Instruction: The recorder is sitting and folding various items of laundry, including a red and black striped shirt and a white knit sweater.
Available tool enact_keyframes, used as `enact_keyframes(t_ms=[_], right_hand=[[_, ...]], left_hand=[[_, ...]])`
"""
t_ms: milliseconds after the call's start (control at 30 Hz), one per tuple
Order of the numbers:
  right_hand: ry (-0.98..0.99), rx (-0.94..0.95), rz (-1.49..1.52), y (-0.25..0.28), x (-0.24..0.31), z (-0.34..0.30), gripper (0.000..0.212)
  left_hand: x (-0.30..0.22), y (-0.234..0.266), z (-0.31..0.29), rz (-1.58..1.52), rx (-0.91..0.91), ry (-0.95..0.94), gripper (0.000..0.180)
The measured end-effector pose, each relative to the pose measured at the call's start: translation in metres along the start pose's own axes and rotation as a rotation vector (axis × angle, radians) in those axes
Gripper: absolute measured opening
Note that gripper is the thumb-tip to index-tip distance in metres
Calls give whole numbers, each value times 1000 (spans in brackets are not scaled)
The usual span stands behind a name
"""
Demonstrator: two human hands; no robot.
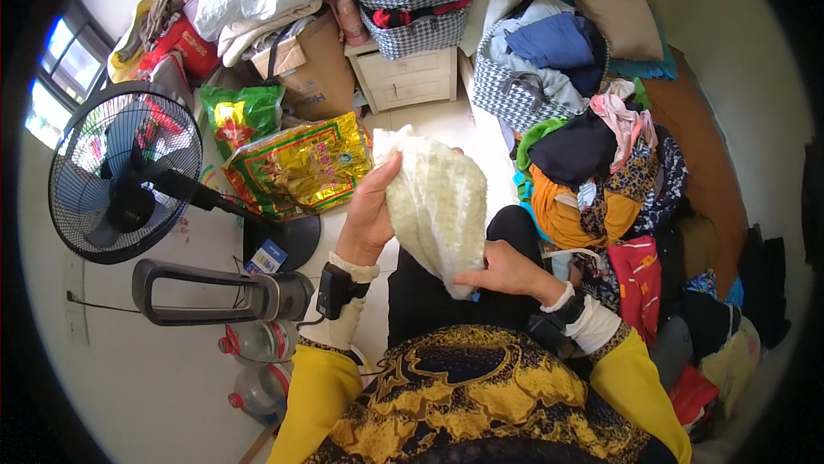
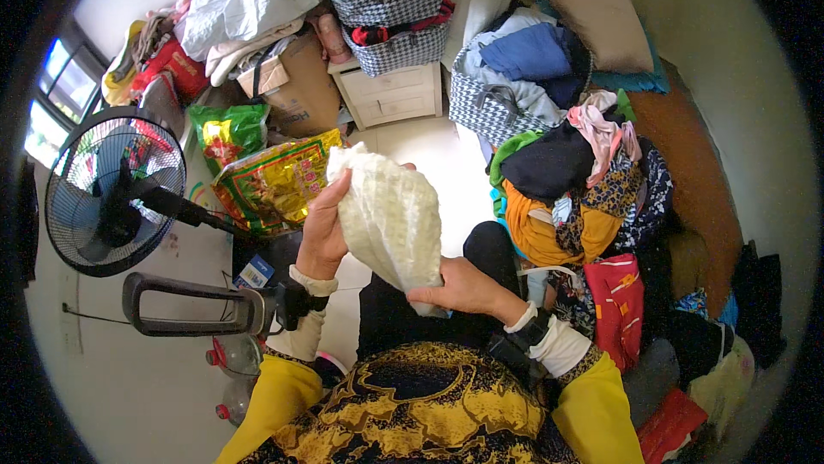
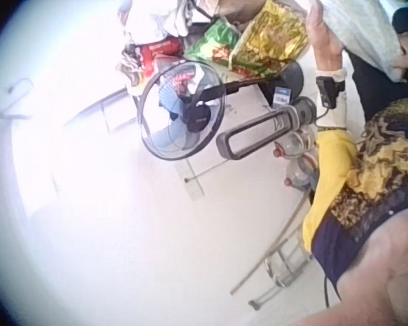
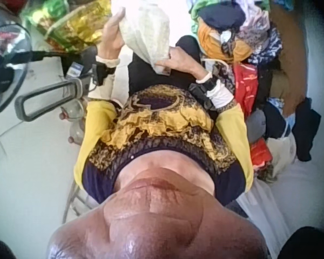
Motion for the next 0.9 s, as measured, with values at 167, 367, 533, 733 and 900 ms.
enact_keyframes(t_ms=[167, 367, 533, 733, 900], right_hand=[[-147, -60, 96, 10, -20, -2, 39], [-111, -46, 410, 39, 9, -19, 38], [7, -149, 759, 63, 19, -17, 51], [28, -261, 911, 89, 0, -13, 54], [-13, -300, 940, 88, -17, -15, 49]], left_hand=[[0, 3, 2, 13, 16, -7, 49], [-5, 38, 13, -26, -57, 14, 42], [4, 48, 30, 60, -95, -9, 57], [113, 56, -16, 120, -63, 377, 84], [128, 64, -60, 307, 42, 408, 88]])
Point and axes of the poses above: each hand's wrist, its own z-axis towards the middle knuckle, its own y-axis out of the back of the hand, x = y × z, the point moved 10 cm from there along z, towards the middle knuckle, and after that the axes turned 13 degrees about z, right-handed, at the moved point
